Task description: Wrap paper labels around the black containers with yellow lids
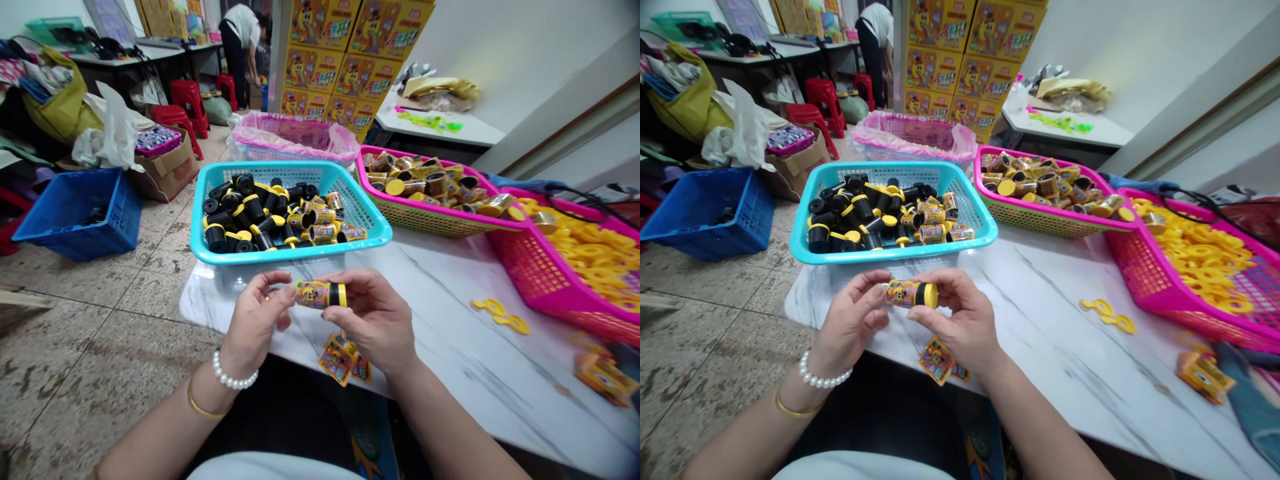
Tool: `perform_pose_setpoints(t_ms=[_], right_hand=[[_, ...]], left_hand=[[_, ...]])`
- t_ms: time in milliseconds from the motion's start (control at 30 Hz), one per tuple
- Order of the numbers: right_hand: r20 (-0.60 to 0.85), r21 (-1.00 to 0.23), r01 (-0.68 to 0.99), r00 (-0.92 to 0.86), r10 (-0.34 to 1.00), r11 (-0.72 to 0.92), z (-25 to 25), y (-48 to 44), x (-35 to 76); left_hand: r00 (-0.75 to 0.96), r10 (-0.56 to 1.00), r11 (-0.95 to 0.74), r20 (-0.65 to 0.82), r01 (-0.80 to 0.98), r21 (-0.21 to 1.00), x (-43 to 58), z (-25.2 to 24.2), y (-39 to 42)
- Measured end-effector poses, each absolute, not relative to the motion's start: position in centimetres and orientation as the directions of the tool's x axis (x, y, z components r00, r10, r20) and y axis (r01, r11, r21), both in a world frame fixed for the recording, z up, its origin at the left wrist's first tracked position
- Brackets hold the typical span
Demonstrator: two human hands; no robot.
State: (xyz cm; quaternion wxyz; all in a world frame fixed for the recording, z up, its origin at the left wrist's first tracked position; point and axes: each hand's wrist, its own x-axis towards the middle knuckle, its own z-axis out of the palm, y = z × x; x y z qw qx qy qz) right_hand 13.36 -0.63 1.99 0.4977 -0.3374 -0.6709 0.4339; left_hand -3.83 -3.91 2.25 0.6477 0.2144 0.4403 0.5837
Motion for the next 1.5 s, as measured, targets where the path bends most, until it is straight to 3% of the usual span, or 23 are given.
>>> perform_pose_setpoints(t_ms=[133,300,467,600,700,867,933,1067,1167,1233,1333,1400,1500], right_hand=[[0.404,-0.869,0.149,-0.336,0.85,0.472,1.8,-0.2,13.5],[0.416,-0.77,0.272,-0.472,0.777,0.577,4.3,1.0,15.3],[0.544,-0.506,0.36,-0.572,0.614,0.784,7.6,2.2,17.5],[0.611,-0.378,0.378,-0.584,0.534,0.845,6.0,2.7,17.9],[0.596,-0.433,0.377,-0.562,0.574,0.819,3.2,2.6,17.7],[0.451,-0.765,0.319,-0.357,0.818,0.56,0.6,1.5,16.8],[0.394,-0.834,0.273,-0.316,0.863,0.48,0.5,1.2,16.6],[0.533,-0.726,0.308,-0.313,0.787,0.614,0.8,1.3,16.8],[0.581,-0.673,0.306,-0.343,0.738,0.673,0.7,1.4,16.8],[0.494,-0.784,0.269,-0.276,0.824,0.56,0.4,1.4,16.5],[0.153,-0.979,0.099,-0.206,0.966,0.176,-0.1,1.3,15.7],[-0.049,-0.997,-0.037,-0.313,0.949,-0.063,-0.1,1.6,15.4],[-0.069,-0.969,-0.179,-0.473,0.878,-0.172,0.3,2.6,15.8]], left_hand=[[0.149,0.958,0.285,-0.244,-0.421,0.861,-4.5,2.1,-3.5],[0.236,0.952,0.267,-0.194,-0.337,0.903,-4.4,3.5,-1.8],[0.365,0.929,0.208,-0.061,-0.38,0.901,-3.4,5.3,0.4],[0.419,0.896,0.295,-0.15,-0.307,0.905,-3.0,3.5,1.0],[0.389,0.892,0.338,-0.229,-0.239,0.91,-3.1,1.6,0.9],[0.33,0.936,0.17,-0.123,-0.117,0.978,-2.9,1.4,0.6],[0.302,0.948,0.129,-0.103,-0.065,0.99,-2.7,1.7,0.5],[0.302,0.93,0.219,-0.209,-0.001,0.976,-2.9,1.8,0.6],[0.346,0.904,0.286,-0.251,-0.055,0.957,-3.1,1.6,0.8],[0.332,0.917,0.266,-0.221,-0.095,0.959,-3.1,1.6,0.8],[0.291,0.94,0.207,-0.178,-0.069,0.976,-2.8,1.9,0.4],[0.289,0.935,0.217,-0.206,-0.006,0.976,-2.7,2.0,0.1],[0.294,0.909,0.311,-0.294,-0.011,0.95,-2.9,1.8,0.4]])
